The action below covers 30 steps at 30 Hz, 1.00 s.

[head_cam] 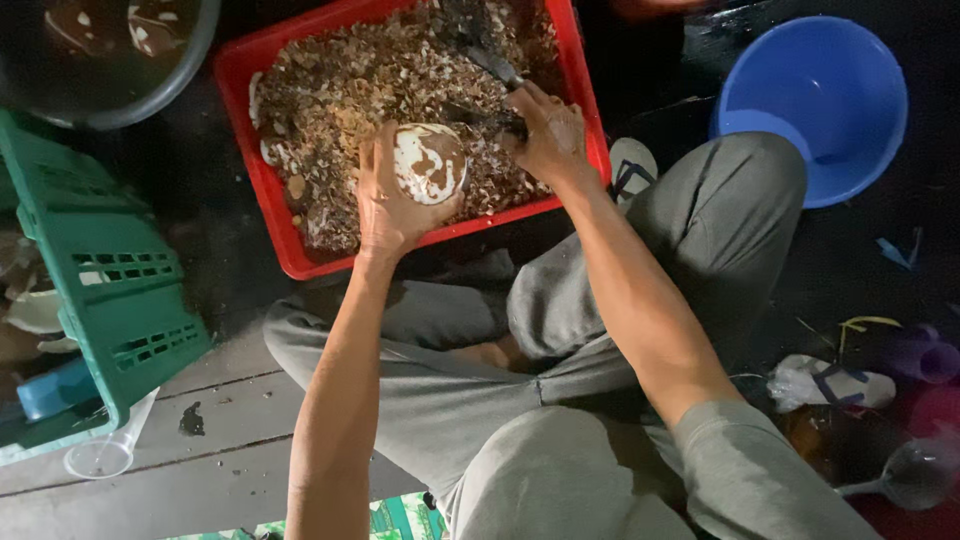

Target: The person sits cross-legged and uses a knife to peel the husk off a coconut over a red bin. They rotate the coconut and scrape away the fibers, then split the shell to reveal the white meat inside.

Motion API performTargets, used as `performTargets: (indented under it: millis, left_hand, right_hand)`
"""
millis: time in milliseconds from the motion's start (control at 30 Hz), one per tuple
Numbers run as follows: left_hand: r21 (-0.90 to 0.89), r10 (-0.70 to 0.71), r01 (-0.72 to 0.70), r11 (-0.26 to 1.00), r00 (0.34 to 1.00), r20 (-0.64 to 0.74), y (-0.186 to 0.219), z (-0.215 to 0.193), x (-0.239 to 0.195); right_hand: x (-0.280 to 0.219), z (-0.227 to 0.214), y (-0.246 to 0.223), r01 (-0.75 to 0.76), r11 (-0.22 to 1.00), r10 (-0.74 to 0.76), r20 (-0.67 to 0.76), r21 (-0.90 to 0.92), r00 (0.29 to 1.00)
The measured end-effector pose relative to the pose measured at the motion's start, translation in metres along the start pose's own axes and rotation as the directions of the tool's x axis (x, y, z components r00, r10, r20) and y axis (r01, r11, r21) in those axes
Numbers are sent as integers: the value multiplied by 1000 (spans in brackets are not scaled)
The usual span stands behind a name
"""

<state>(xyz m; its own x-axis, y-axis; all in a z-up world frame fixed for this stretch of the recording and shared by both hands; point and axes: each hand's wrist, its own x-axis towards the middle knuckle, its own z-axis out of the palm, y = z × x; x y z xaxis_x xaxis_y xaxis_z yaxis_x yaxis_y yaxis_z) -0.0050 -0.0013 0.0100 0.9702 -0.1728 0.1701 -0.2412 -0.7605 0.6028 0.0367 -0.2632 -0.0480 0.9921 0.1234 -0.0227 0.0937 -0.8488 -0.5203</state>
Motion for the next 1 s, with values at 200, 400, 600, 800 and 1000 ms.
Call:
performTargets:
  millis: [200, 400, 600, 800, 1000]
  left_hand:
    - [-22, 43, -43, 999, 999, -32, 0, 1, 0]
    - [-35, 122, -128, 991, 983, -140, 3, -2, -4]
    - [2, -39, 39, 999, 996, -82, 3, 10, 0]
    - [-36, -141, 140, 989, 990, -30, 0, 20, -1]
    - [72, -146, 148, 986, 989, -30, 3, 22, 0]
  right_hand:
    - [1, 6, -3, -13, 1000, 13, 29, -6, 1000]
    - [-1, 28, 12, 241, 970, -237, -247, -13, 940]
    - [3, 33, 13, 36, 914, 61, -225, 404, 973]
    - [-8, 36, -26, 206, 774, -115, -186, 599, 976]
    - [-9, 25, -66, 290, 690, -116, -294, 663, 949]
